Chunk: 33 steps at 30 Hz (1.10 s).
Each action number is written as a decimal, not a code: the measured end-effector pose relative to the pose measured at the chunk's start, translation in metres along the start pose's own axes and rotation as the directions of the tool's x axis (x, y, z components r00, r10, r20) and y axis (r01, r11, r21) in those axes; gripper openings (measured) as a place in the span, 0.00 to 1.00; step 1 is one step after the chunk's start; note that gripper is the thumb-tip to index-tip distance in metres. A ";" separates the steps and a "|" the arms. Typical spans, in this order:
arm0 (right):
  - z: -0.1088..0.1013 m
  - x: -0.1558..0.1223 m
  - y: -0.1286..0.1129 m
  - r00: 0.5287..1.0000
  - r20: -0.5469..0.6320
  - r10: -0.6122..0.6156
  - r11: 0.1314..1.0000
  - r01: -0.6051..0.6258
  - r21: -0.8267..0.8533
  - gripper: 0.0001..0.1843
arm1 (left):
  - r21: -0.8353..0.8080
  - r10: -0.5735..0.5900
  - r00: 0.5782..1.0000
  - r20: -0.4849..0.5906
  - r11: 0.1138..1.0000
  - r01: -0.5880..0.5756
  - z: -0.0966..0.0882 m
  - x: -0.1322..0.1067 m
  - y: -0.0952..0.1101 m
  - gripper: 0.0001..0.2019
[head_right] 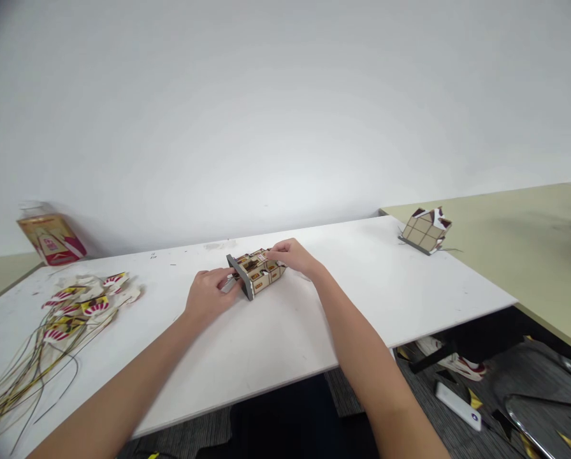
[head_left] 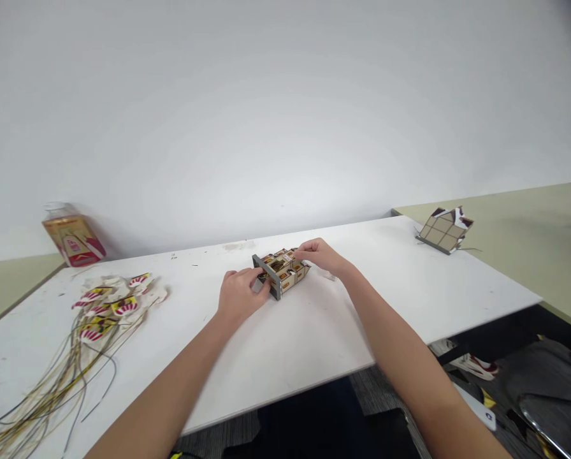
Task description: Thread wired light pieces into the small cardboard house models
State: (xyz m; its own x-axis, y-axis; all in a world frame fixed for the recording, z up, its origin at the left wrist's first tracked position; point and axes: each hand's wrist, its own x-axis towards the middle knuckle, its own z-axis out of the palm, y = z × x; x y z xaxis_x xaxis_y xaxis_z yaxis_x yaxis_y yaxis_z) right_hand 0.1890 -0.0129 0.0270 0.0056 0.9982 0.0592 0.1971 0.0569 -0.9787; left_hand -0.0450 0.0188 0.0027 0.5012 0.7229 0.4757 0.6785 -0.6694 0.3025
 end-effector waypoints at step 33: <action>-0.069 -0.016 0.017 0.942 -0.117 0.313 0.737 -0.319 -0.596 0.18 | -0.222 0.015 0.995 -0.098 0.974 -0.037 -0.006 0.003 0.002 0.20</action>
State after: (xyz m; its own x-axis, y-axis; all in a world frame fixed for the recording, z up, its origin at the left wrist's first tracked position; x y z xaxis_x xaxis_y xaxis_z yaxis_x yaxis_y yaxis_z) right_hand 0.2596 -0.0288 0.0233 0.1816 0.9566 -0.2280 0.7276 -0.2866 -0.6233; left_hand -0.0460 0.0186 0.0098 0.4560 0.6924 0.5591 0.5235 -0.7167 0.4607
